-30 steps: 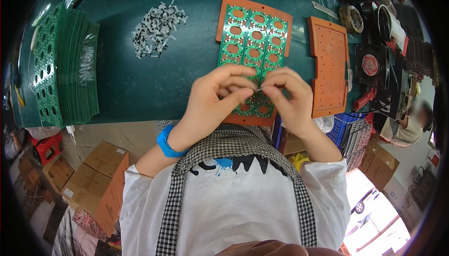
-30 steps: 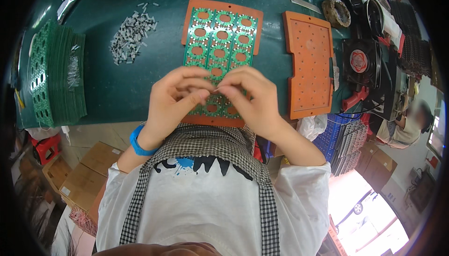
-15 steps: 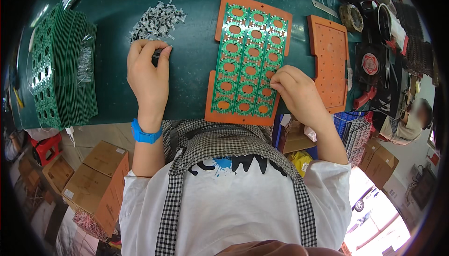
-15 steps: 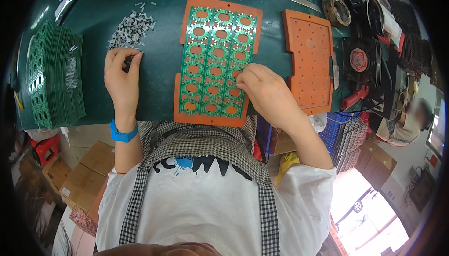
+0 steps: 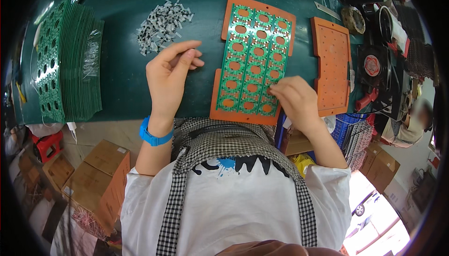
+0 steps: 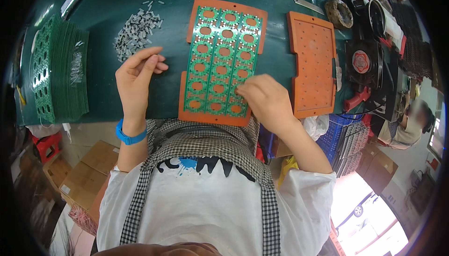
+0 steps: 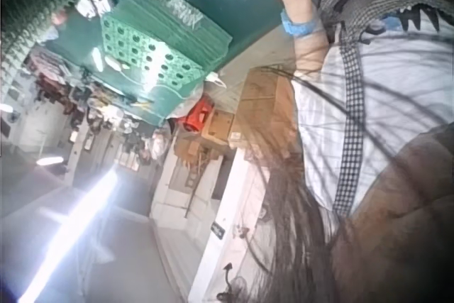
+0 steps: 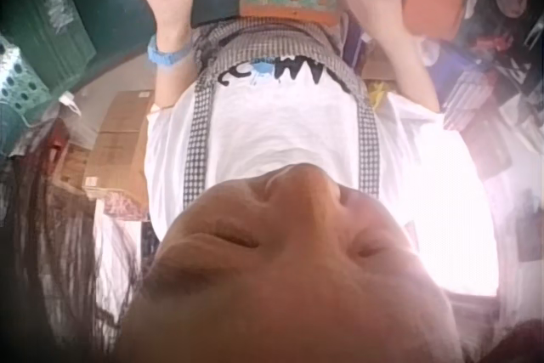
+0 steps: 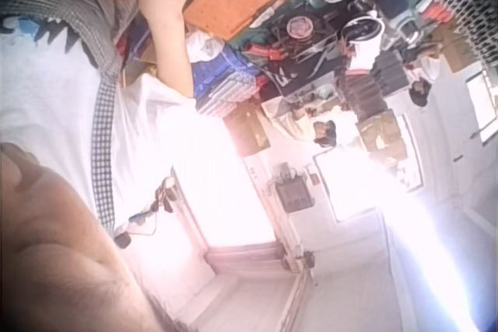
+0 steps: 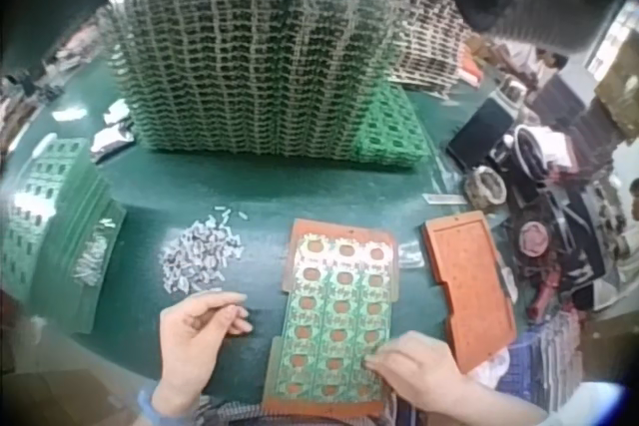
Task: The person inserts small electronic components into a circuit board template on a workbench by hand.
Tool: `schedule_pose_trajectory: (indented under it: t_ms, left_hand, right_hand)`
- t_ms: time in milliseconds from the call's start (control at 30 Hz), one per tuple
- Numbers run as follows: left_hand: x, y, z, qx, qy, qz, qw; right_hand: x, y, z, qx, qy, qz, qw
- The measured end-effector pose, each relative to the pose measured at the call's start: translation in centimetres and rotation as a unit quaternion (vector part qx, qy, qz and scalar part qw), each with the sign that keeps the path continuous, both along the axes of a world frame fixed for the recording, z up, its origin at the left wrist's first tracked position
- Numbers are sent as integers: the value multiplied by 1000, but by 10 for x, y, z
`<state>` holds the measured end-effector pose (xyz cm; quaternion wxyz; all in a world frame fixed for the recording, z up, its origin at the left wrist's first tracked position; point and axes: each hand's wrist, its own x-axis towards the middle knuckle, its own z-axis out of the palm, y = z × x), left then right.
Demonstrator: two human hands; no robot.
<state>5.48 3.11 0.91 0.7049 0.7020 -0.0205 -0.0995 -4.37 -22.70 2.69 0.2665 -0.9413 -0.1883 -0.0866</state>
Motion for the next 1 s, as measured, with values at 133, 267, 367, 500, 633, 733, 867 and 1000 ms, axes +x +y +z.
schedule_pose_trajectory:
  t_ms: [133,267,367,500,633,733,867,1000]
  left_hand:
    - [-5,-3,0,-38,16,-16,999]
    - [-4,-2,-17,-47,21,-19,998]
    - [-6,-6,-19,-42,-4,-24,999]
    - [-6,-8,-20,-37,-25,-33,998]
    - [-6,-9,-21,-33,-28,-34,998]
    - [-6,-9,-21,-31,-26,-34,999]
    - [-7,-8,-22,-30,-26,-38,998]
    - [-8,-8,-19,-24,-35,-37,998]
  right_hand:
    - [3,-3,5,52,55,-96,992]
    - [1,-4,0,138,107,-115,978]
    - [-1,-2,-11,188,120,-125,967]
    - [-3,-1,-17,189,107,-139,966]
    - [-2,0,-19,192,103,-136,966]
    - [-2,1,-20,196,97,-135,966]
    - [-3,2,-22,189,81,-140,969]
    - [-3,1,-25,177,59,-138,973]
